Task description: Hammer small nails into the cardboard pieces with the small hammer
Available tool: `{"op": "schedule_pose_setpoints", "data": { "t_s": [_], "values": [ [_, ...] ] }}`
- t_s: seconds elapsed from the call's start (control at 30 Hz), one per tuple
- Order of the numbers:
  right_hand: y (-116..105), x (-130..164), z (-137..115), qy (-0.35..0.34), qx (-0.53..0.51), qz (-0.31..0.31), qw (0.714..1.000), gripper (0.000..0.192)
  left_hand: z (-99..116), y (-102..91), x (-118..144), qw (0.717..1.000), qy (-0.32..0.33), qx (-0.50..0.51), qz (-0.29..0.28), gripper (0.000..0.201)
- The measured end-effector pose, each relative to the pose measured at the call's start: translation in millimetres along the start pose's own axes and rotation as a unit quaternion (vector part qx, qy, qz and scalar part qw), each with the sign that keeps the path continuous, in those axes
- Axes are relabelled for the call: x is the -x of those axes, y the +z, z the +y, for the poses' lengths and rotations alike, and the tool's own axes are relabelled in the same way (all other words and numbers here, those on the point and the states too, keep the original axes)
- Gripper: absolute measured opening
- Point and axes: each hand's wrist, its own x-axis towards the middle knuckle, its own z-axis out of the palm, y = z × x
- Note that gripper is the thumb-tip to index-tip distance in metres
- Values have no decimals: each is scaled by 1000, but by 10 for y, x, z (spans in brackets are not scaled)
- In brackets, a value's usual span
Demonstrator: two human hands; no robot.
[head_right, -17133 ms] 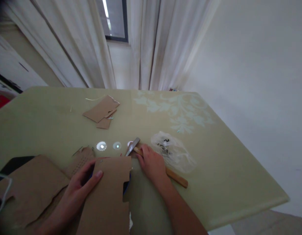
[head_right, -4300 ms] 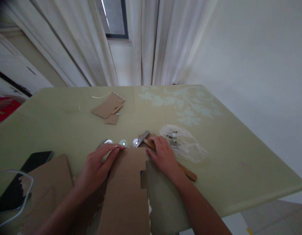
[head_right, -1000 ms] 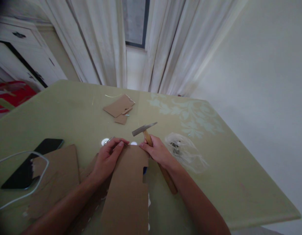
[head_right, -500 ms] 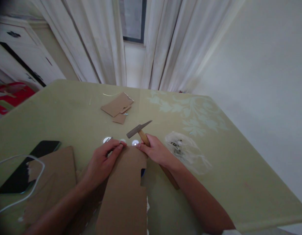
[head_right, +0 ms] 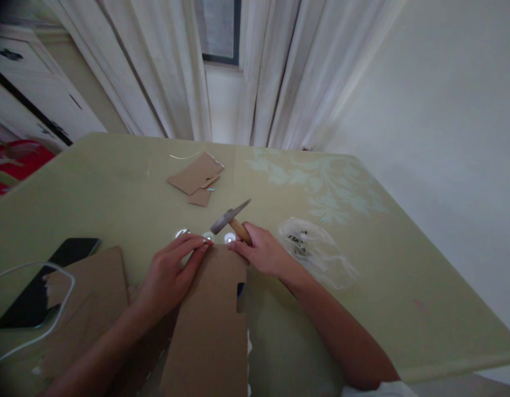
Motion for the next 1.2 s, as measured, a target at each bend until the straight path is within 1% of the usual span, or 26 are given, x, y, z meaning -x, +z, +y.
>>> {"op": "schedule_pose_setpoints", "data": {
  "t_s": [0.1, 0.17, 0.3, 0.4, 0.5, 0.63, 0.77, 0.87, 1.0, 1.07, 1.2],
  "values": [
    [0, 7, -35, -17, 49, 18, 998, 37, -14, 0, 6, 1000, 3, -19, -11, 17],
    [-11, 26, -74, -33, 83, 44, 995, 35, -20, 3, 7, 999, 2, -29, -19, 18],
    [-122, 149, -242, -51, 135, 92, 985, 30, -11, 11, -10, 999, 4, -29, -22, 19],
    [-263, 299, -451, -44, 161, 79, 983, 26, -1, 16, -26, 999, 4, -24, -21, 19],
    [-371, 424, -665, -40, 211, 67, 974, 23, -9, 19, -26, 1000, 2, -19, -19, 20],
    [-375, 482, -842, -53, 242, 61, 967, 24, -32, 26, -14, 1000, 2, -22, -12, 19],
    [-294, 445, -886, -56, 280, 44, 957, 25, -39, 27, -13, 999, 10, -30, -8, 19],
    [-293, 425, -928, -57, 312, 36, 948, 24, -43, 27, -15, 999, 16, -32, -5, 19],
    [-339, 448, -1018, -66, 281, 73, 955, 25, -52, 38, -18, 999, 14, -29, -1, 19],
    [-325, 450, -1020, -71, 272, 84, 956, 25, -52, 43, -21, 1000, 9, -28, 0, 20],
    [-251, 421, -940, -63, 321, 53, 943, 24, -47, 44, -20, 1000, 3, -25, -8, 22]
  ]
}}
